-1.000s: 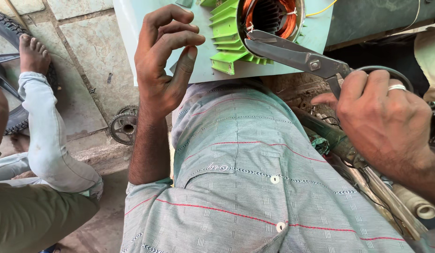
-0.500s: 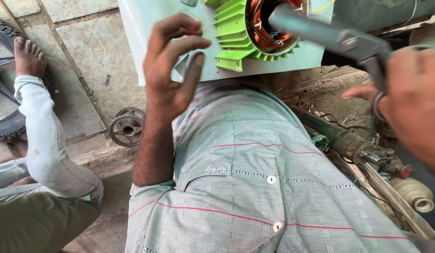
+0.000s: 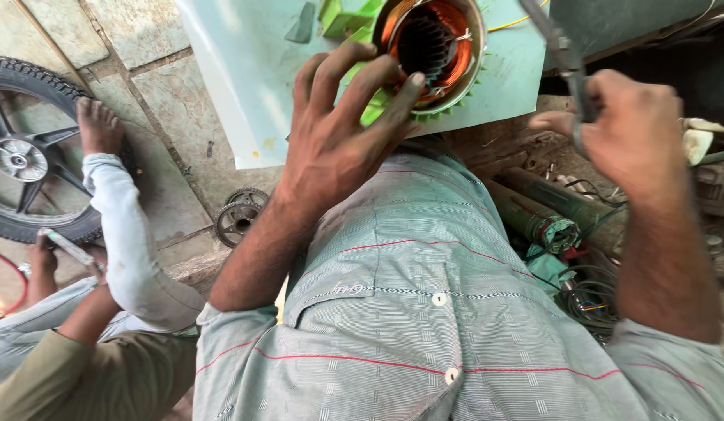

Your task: The person uses pliers to cut and adjust copper windings inside a green motor stator. They repeatedly trim the wires and inspect the internal coil structure.

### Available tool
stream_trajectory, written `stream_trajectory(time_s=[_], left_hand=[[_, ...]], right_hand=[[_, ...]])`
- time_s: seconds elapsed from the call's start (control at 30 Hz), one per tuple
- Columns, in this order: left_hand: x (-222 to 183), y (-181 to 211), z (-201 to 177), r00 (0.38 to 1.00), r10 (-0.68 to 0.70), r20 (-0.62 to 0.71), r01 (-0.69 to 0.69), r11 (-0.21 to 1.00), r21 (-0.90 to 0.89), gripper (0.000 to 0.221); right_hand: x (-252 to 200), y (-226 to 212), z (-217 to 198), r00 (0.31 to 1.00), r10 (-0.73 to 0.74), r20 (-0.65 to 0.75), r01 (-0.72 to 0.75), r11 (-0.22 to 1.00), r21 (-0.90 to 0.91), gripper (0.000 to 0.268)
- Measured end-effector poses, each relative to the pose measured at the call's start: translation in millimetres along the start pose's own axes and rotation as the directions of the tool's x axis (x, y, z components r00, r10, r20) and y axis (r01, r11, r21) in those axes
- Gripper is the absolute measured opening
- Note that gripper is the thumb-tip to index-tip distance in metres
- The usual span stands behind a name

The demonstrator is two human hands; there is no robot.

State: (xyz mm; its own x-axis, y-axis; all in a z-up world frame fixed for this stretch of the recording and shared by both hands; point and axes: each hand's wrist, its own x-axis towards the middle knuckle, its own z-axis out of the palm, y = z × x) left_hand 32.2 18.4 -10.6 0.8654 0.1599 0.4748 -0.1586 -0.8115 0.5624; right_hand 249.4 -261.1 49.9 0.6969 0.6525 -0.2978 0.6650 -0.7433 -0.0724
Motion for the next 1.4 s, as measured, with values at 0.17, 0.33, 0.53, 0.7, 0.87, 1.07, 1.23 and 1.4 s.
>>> stream_trajectory(time_s=[0.17,0.33,0.53,0.7,0.87,1.07,1.23,1.4], left_hand=[[2,2,8,0.997,0.073,0.007,-0.073,0.990,0.123,0.039],[7,4,8,0.988,0.148,0.032,-0.151,0.967,0.205,0.033],[17,21,1,0.995,0.030,0.096,-0.053,0.968,0.244,0.035],[19,28,7,0.990,-0.004,0.138,-0.037,0.957,0.289,0.028],[22,23,1,0.988,0.057,0.140,-0.091,0.965,0.246,0.017],[28,29,-4,0.979,0.017,0.205,-0.076,0.957,0.281,0.008],[25,43,-4,0.974,-0.075,0.212,-0.020,0.908,0.417,0.023],[24,51,2,0.974,-0.162,0.160,0.098,0.932,0.350,0.034]], right_hand=[[29,14,33,0.999,-0.019,0.029,0.017,0.997,0.069,0.063],[78,8,45,0.979,-0.177,-0.104,0.181,0.983,0.028,0.059],[122,-10,55,0.960,-0.254,-0.121,0.265,0.960,0.091,0.049],[134,-15,59,0.940,-0.330,-0.090,0.340,0.927,0.157,0.030],[139,-16,53,0.948,-0.317,0.023,0.302,0.922,0.241,0.037],[144,-15,55,0.921,-0.390,-0.005,0.381,0.898,0.220,0.043],[150,-23,64,0.890,-0.455,-0.007,0.449,0.876,0.175,0.042],[147,-34,64,0.904,-0.426,-0.029,0.424,0.892,0.158,0.042]])
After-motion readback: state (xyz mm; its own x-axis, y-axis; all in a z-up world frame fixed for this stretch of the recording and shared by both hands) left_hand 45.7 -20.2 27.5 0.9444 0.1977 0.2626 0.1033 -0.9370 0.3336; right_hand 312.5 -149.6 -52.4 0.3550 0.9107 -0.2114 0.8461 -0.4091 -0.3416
